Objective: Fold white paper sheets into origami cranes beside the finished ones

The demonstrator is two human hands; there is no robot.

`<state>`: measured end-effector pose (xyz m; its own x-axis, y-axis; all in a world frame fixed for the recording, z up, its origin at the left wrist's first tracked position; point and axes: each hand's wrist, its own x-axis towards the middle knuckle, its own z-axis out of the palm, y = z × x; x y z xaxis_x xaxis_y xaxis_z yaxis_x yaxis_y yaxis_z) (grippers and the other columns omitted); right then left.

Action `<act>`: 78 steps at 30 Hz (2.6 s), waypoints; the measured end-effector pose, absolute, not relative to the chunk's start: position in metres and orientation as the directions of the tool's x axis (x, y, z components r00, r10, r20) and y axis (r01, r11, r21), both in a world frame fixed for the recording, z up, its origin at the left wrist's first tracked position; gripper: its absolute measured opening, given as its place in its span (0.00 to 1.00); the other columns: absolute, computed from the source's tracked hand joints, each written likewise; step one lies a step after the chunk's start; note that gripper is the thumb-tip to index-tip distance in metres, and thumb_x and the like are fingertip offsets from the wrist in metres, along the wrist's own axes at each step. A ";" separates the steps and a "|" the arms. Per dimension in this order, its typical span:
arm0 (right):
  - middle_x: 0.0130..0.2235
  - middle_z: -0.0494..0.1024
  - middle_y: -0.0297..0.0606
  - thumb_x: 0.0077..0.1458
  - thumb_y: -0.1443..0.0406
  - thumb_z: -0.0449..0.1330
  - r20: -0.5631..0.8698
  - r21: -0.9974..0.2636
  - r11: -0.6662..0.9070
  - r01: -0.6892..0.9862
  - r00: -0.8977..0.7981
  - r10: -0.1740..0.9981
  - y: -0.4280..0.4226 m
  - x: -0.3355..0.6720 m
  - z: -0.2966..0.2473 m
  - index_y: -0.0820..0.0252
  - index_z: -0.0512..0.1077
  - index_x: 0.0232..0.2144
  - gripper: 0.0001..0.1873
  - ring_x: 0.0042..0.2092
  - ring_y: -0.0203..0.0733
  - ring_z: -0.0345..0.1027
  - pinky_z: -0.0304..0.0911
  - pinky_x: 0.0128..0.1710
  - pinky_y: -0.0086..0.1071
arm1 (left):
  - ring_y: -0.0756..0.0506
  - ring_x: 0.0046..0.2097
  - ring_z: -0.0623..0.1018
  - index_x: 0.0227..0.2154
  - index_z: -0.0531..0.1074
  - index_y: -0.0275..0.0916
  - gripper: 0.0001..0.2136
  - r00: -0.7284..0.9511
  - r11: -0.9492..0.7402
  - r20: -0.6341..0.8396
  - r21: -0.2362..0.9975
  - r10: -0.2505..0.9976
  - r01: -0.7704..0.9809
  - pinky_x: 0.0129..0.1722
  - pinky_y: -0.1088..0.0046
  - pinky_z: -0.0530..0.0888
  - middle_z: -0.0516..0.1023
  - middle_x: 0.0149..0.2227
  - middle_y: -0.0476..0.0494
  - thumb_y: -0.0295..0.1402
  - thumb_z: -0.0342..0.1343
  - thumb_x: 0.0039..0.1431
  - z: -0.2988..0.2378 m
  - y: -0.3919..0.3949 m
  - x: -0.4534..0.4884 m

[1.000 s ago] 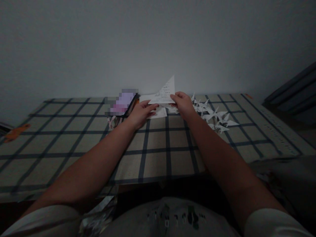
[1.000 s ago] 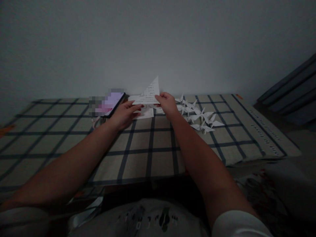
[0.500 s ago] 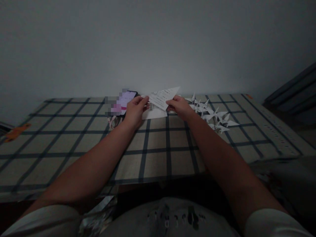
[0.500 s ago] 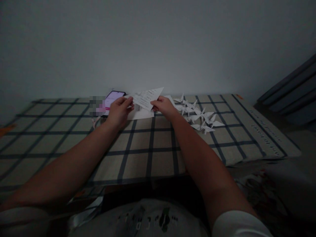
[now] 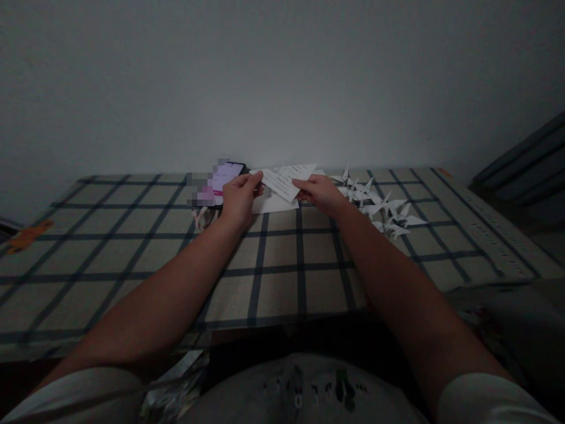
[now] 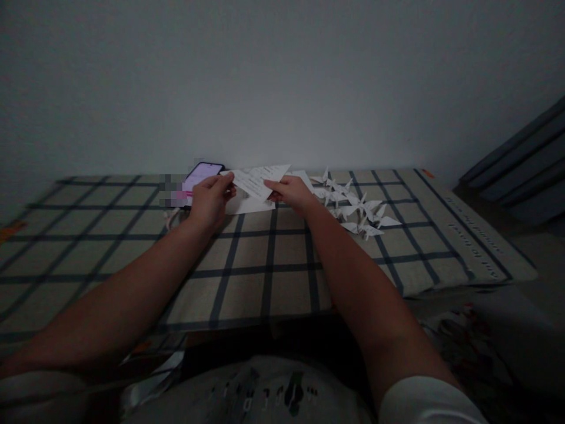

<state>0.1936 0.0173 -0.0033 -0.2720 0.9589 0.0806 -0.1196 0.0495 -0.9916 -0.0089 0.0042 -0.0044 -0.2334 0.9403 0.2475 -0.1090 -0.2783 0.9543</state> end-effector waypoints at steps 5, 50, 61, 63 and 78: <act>0.33 0.82 0.42 0.55 0.62 0.68 0.067 -0.990 0.024 -0.137 -0.319 0.945 0.015 0.195 -0.002 0.64 0.78 0.28 0.09 0.33 0.35 0.75 0.72 0.38 0.29 | 0.51 0.33 0.74 0.27 0.76 0.39 0.14 -0.247 -0.302 0.262 0.943 0.933 -0.142 0.35 0.76 0.73 0.75 0.29 0.49 0.44 0.69 0.48 -0.003 0.006 -0.010; 0.26 0.75 0.32 0.52 0.55 0.66 0.241 -0.951 0.281 0.128 -0.262 0.934 0.014 0.198 -0.002 0.61 0.76 0.26 0.14 0.28 0.33 0.64 0.60 0.31 0.30 | 0.44 0.34 0.78 0.32 0.84 0.38 0.17 0.090 -0.215 0.206 0.971 0.974 0.107 0.35 0.69 0.74 0.83 0.34 0.40 0.47 0.70 0.46 -0.008 -0.005 -0.008; 0.28 0.75 0.31 0.48 0.56 0.69 0.223 -0.975 0.222 -0.032 -0.232 0.947 0.016 0.196 -0.003 0.61 0.75 0.27 0.13 0.29 0.32 0.65 0.60 0.31 0.28 | 0.45 0.33 0.78 0.33 0.84 0.37 0.17 0.101 -0.220 0.207 0.965 0.973 0.145 0.35 0.69 0.74 0.84 0.33 0.41 0.45 0.70 0.47 -0.007 -0.006 -0.009; 0.28 0.75 0.31 0.45 0.56 0.70 0.202 -0.979 0.185 -0.090 -0.238 0.950 0.015 0.193 -0.003 0.61 0.74 0.27 0.15 0.29 0.32 0.65 0.60 0.30 0.28 | 0.45 0.34 0.79 0.33 0.84 0.36 0.18 0.097 -0.211 0.197 0.966 0.975 0.153 0.36 0.69 0.75 0.84 0.34 0.40 0.46 0.70 0.46 -0.007 -0.005 -0.009; 0.30 0.78 0.34 0.46 0.58 0.70 0.224 -0.958 0.208 -0.198 -0.065 0.972 0.022 0.194 -0.003 0.59 0.77 0.28 0.11 0.32 0.35 0.70 0.68 0.36 0.30 | 0.46 0.32 0.78 0.31 0.83 0.35 0.17 0.097 -0.165 0.154 0.979 0.983 0.122 0.33 0.70 0.73 0.84 0.33 0.40 0.44 0.71 0.42 -0.003 -0.010 -0.005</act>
